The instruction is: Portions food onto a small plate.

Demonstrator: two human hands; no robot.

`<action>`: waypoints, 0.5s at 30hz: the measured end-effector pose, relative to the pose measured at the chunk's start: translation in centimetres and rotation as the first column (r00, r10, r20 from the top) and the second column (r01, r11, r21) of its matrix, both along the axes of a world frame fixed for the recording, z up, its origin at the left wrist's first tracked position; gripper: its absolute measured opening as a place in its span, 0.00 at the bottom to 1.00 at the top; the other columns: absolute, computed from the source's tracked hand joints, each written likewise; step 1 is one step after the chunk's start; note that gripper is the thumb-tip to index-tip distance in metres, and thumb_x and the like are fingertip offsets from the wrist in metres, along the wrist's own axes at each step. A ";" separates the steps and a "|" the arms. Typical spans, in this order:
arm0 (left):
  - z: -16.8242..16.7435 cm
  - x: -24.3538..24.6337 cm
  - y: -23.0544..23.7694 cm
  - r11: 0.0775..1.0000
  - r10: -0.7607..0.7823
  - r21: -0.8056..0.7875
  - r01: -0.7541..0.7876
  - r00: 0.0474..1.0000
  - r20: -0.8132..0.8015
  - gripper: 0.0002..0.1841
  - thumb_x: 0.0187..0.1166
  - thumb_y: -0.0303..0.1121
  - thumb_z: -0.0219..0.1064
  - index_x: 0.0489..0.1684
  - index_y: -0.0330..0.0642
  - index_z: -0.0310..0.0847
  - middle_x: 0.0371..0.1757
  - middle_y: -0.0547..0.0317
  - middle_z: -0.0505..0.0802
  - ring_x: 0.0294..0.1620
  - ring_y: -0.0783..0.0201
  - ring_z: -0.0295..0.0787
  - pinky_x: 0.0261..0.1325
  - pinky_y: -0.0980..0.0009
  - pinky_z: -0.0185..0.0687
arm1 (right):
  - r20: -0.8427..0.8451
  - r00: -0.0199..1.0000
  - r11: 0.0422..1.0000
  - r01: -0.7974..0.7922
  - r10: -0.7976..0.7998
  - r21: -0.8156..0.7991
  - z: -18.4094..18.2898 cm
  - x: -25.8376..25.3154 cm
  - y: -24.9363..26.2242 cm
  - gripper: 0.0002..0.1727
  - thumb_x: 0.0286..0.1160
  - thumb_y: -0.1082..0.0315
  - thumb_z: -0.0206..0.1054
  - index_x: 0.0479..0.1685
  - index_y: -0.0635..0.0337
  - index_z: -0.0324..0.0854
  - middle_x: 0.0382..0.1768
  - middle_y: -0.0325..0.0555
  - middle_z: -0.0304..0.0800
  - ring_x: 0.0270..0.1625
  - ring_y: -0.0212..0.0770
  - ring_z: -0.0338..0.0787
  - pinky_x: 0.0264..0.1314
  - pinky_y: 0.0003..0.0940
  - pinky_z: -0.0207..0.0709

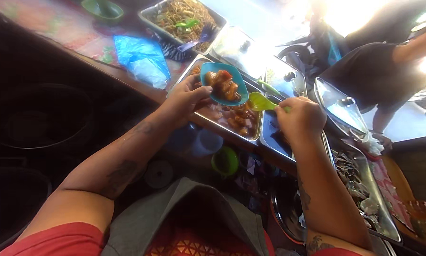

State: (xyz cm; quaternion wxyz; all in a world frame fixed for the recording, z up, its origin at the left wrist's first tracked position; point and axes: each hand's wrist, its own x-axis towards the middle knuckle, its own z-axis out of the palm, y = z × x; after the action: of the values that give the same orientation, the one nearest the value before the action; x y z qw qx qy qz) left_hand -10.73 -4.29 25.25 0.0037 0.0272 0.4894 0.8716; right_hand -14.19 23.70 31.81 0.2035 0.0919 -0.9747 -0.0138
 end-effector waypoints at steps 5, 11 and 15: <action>0.2 0.4 -0.1 1.000 0.007 -0.004 -0.007 1.000 -0.026 0.21 0.85 0.22 0.59 0.77 0.39 0.65 0.58 0.51 0.88 0.52 0.62 0.93 0.58 0.68 0.91 | 0.246 0.964 0.995 0.093 -0.102 0.047 0.5 -0.2 -2.1 0.10 0.78 0.62 0.72 0.46 0.58 0.94 0.45 0.62 0.94 0.55 0.66 0.91 0.53 0.70 0.78; 0.2 1.0 -0.9 0.999 0.032 0.001 -0.032 0.999 -0.014 0.22 0.85 0.21 0.59 0.77 0.39 0.64 0.59 0.51 0.88 0.52 0.62 0.93 0.58 0.69 0.91 | 0.393 0.919 0.965 0.129 -0.029 -0.230 -2.2 -2.5 -1.4 0.12 0.75 0.58 0.78 0.45 0.57 0.94 0.42 0.56 0.95 0.49 0.60 0.92 0.55 0.68 0.78; -0.1 1.2 -1.5 0.999 0.048 -0.008 -0.048 0.999 -0.012 0.22 0.86 0.21 0.59 0.77 0.39 0.64 0.59 0.51 0.88 0.51 0.63 0.93 0.57 0.69 0.91 | 0.481 0.875 0.761 0.284 0.042 -0.583 -4.6 -4.2 1.3 0.12 0.68 0.63 0.83 0.44 0.59 0.93 0.38 0.49 0.94 0.39 0.43 0.87 0.46 0.48 0.79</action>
State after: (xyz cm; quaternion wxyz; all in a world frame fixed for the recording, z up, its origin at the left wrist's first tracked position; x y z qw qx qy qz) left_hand -9.50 -5.82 25.14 -0.0201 0.0206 0.4938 0.8691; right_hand -18.34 25.01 27.19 -0.0195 -0.0475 -0.9439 0.3263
